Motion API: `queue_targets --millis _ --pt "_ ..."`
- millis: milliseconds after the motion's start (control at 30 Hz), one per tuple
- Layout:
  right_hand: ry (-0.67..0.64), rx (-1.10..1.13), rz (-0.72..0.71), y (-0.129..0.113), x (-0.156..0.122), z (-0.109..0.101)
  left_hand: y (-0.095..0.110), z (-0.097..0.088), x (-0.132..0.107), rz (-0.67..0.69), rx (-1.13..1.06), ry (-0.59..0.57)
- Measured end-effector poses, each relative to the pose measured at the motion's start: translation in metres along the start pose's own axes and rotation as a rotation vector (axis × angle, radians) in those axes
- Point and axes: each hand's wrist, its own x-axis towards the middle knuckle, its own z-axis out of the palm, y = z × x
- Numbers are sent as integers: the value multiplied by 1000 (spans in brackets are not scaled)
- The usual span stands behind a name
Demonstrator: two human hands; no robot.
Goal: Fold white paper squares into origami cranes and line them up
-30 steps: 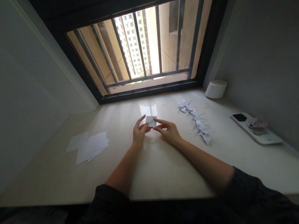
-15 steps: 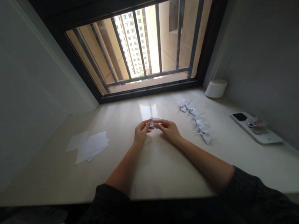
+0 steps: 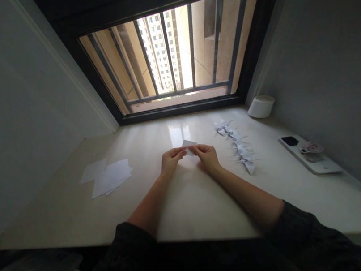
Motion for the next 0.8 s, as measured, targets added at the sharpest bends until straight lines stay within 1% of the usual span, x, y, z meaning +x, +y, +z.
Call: queue_targets --millis 133,300,500,667,800 --pt "-25 38 7 0 1 0 2 1 0 2 -39 61" --pt "-8 67 41 1 1 1 3 1 1 -1 -55 134" --pt "21 164 94 0 2 3 4 3 0 -19 -102 144" --pt "20 171 113 0 2 4 4 4 0 -24 -127 153" --pt "15 137 100 -1 1 3 4 3 0 0 -114 172"
